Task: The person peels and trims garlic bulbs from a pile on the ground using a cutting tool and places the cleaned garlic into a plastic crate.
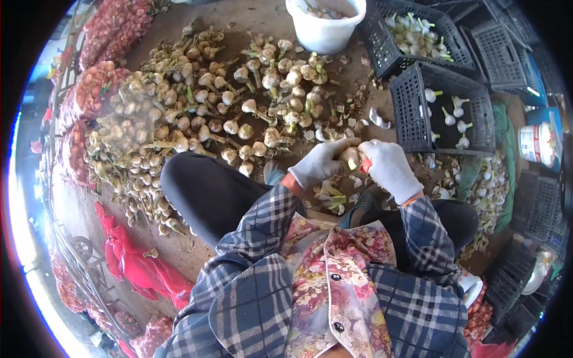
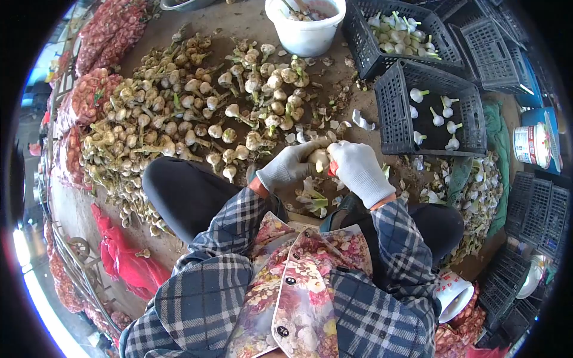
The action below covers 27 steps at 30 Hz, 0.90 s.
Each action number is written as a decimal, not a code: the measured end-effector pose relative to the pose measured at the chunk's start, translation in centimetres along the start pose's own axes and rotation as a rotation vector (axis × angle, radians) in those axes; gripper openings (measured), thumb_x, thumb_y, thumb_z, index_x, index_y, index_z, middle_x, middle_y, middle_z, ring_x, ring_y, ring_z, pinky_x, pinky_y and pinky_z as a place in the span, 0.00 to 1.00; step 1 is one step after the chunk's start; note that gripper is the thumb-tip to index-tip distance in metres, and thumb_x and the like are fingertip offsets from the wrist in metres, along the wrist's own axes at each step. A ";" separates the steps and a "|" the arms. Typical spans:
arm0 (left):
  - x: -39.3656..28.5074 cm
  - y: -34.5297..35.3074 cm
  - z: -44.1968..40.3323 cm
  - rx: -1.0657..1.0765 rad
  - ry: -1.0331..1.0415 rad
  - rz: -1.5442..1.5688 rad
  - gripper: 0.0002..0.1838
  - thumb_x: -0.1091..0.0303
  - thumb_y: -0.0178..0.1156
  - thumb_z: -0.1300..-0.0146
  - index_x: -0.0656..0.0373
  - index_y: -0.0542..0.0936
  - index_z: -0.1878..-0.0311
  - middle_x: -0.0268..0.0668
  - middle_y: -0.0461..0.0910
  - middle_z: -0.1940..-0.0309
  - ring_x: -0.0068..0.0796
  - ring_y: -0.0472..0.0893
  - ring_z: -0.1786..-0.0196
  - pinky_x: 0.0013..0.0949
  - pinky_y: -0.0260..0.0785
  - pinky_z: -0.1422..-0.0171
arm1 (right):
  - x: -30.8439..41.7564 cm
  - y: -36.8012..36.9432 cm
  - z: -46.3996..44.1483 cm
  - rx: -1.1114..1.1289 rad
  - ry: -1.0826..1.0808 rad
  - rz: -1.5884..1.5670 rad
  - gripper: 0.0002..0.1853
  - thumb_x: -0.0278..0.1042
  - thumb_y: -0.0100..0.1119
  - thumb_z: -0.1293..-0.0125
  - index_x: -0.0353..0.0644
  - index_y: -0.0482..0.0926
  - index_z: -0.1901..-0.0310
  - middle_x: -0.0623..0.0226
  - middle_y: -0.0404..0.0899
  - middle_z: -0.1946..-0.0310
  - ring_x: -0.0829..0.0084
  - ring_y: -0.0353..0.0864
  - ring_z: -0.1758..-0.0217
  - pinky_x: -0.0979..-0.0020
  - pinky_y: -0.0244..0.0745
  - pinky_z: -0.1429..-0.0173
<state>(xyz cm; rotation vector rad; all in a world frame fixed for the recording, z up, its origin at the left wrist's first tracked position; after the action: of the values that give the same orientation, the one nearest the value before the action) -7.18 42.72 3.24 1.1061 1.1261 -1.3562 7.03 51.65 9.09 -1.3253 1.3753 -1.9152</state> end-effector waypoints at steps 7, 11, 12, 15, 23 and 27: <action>-1.2 -1.8 -1.3 0.004 -0.024 0.181 0.37 0.74 0.68 0.42 0.58 0.64 0.29 0.41 0.76 0.40 0.29 0.75 0.41 0.34 0.69 0.36 | -1.0 1.2 0.6 -0.313 0.285 -0.433 0.03 0.26 0.59 0.37 0.38 0.79 0.62 0.55 0.82 0.68 0.54 0.83 0.64 0.63 0.77 0.62; 1.1 -0.4 -0.4 -0.458 -0.061 0.450 0.18 0.77 0.66 0.41 0.64 0.79 0.46 0.32 0.83 0.57 0.21 0.80 0.55 0.25 0.74 0.49 | -0.8 2.0 0.1 -0.422 0.177 -0.291 0.07 0.23 0.60 0.40 0.39 0.78 0.60 0.57 0.82 0.66 0.55 0.83 0.64 0.62 0.77 0.60; 1.2 0.3 -0.3 -0.540 -0.104 0.612 0.15 0.78 0.65 0.41 0.64 0.81 0.50 0.30 0.84 0.61 0.18 0.80 0.58 0.23 0.74 0.52 | -1.4 2.8 0.3 -0.416 0.186 -0.295 0.07 0.23 0.60 0.40 0.39 0.78 0.60 0.57 0.82 0.66 0.55 0.83 0.64 0.62 0.77 0.60; 1.7 0.6 -0.5 -0.630 -0.123 0.613 0.10 0.77 0.66 0.42 0.64 0.83 0.55 0.32 0.84 0.63 0.18 0.80 0.61 0.24 0.74 0.56 | -1.7 2.9 0.2 -0.285 0.248 -0.462 0.12 0.25 0.63 0.45 0.39 0.77 0.58 0.58 0.80 0.63 0.55 0.82 0.62 0.58 0.76 0.59; -0.6 0.6 -1.0 -0.661 0.168 -0.335 0.07 0.77 0.69 0.46 0.63 0.84 0.64 0.36 0.82 0.66 0.22 0.82 0.63 0.27 0.76 0.59 | -1.2 2.4 -0.8 -0.257 0.197 0.099 0.06 0.29 0.63 0.47 0.43 0.76 0.69 0.61 0.78 0.74 0.55 0.81 0.70 0.57 0.74 0.65; -0.3 -0.6 -1.4 -0.447 0.151 0.420 0.05 0.77 0.67 0.41 0.63 0.83 0.62 0.34 0.83 0.61 0.21 0.81 0.61 0.26 0.76 0.55 | -10.0 7.1 0.5 -0.006 0.543 0.125 0.06 0.27 0.61 0.44 0.41 0.79 0.64 0.60 0.81 0.68 0.55 0.83 0.65 0.57 0.76 0.59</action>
<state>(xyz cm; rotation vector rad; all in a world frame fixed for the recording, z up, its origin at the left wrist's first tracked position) -7.68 44.22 3.37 1.0456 1.1526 -0.6625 10.71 56.19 -1.65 -0.7166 1.6602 -2.2779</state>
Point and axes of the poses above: each hand's wrist, its own z-axis away from the middle knuckle, its own y-axis out of the palm, x = y × z, the point moved 3 cm from there along -z, towards the middle knuckle
